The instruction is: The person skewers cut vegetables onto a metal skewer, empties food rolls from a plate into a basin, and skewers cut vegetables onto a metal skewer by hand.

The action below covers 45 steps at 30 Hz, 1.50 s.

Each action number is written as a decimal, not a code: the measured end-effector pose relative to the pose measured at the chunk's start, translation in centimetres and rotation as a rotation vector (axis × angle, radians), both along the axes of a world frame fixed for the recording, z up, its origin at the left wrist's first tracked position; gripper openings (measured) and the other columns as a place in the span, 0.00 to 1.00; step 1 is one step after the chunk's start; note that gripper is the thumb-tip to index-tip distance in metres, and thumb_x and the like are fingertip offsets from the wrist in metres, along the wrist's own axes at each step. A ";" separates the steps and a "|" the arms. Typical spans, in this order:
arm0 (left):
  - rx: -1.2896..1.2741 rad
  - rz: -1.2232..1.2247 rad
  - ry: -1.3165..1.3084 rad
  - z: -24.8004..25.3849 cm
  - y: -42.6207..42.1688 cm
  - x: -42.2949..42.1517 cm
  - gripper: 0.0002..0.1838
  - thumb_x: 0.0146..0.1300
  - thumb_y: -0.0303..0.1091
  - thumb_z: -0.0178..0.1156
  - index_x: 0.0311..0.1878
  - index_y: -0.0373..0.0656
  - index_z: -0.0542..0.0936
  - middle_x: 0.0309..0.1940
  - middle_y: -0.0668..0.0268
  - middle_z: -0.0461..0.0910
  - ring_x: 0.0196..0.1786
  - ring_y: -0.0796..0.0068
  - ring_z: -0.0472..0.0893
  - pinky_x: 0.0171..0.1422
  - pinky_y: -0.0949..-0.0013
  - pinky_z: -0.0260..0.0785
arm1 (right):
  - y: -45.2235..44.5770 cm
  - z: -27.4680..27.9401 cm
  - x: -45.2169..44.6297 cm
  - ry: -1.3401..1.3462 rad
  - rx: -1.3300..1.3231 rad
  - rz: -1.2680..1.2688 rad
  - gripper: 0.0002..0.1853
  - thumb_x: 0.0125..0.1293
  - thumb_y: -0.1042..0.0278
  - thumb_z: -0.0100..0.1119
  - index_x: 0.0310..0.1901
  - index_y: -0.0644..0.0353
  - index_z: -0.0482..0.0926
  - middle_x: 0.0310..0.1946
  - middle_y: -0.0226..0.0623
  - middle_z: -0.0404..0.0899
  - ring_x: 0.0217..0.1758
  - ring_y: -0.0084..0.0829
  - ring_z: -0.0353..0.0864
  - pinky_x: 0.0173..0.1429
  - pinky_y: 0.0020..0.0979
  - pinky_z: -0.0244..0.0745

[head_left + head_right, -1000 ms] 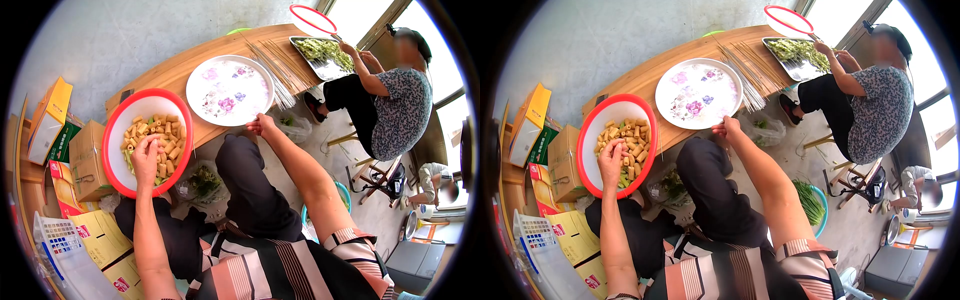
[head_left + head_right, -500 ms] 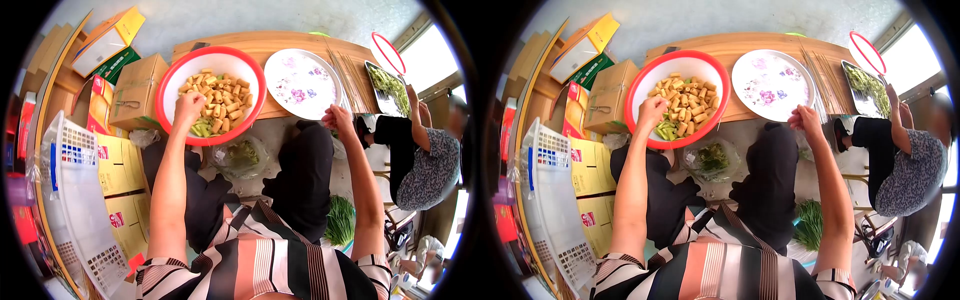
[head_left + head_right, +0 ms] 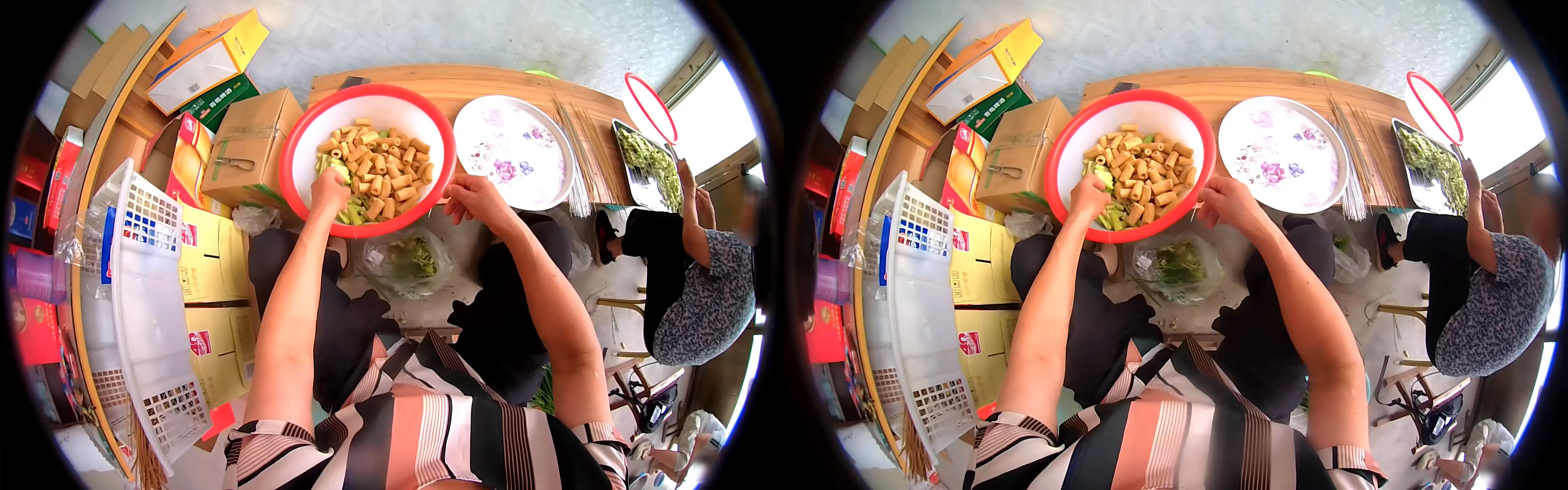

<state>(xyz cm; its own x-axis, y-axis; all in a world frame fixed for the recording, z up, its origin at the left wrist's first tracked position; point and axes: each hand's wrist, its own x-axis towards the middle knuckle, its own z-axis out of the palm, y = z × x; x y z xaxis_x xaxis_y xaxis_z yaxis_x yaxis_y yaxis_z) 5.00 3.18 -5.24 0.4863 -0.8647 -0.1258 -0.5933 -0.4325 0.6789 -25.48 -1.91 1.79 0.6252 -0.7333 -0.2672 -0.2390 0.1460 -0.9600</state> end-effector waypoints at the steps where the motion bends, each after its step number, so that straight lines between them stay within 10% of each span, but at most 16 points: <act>1: 0.019 0.066 0.093 0.8 0.1 -0.1 0.13 0.46 0.24 0.62 0.37 0.37 0.73 0.24 0.57 0.78 0.21 0.66 0.79 0.24 0.65 0.70 | 0.2 0.4 0.1 0.070 -0.062 -0.011 0.12 0.67 0.64 0.48 0.36 0.63 0.77 0.24 0.34 0.81 0.21 0.23 0.78 0.27 0.22 0.68; 14: -0.403 -0.151 0.774 5.6 1.4 -5.9 0.10 0.56 0.21 0.58 0.38 0.39 0.68 0.22 0.67 0.74 0.14 0.82 0.72 0.14 0.79 0.64 | 3.2 0.2 3.0 0.021 0.113 0.255 0.16 0.67 0.58 0.52 0.47 0.62 0.75 0.30 0.31 0.82 0.16 0.19 0.71 0.23 0.20 0.67; 23: -0.560 -0.236 0.775 5.4 -0.3 -10.2 0.10 0.56 0.20 0.58 0.36 0.39 0.67 0.23 0.66 0.74 0.16 0.82 0.73 0.17 0.78 0.64 | 3.9 -1.3 3.8 -0.103 0.257 0.246 0.07 0.64 0.68 0.54 0.41 0.59 0.73 0.28 0.30 0.81 0.16 0.19 0.73 0.21 0.18 0.64; 32: -0.475 0.061 1.183 6.2 -0.8 -8.6 0.21 0.60 0.47 0.62 0.43 0.38 0.71 0.29 0.67 0.74 0.20 0.84 0.72 0.18 0.81 0.64 | 4.0 -1.4 3.3 -0.092 0.202 0.236 0.01 0.64 0.74 0.49 0.36 0.58 0.72 0.25 0.32 0.79 0.20 0.22 0.78 0.23 0.19 0.66; 45: -0.581 0.090 1.220 5.0 -1.1 -7.7 0.09 0.62 0.36 0.61 0.36 0.39 0.76 0.24 0.67 0.77 0.19 0.84 0.73 0.19 0.80 0.65 | 4.1 -2.0 3.0 -0.036 0.160 0.250 0.04 0.64 0.77 0.49 0.37 0.59 0.74 0.24 0.31 0.79 0.19 0.21 0.79 0.22 0.20 0.67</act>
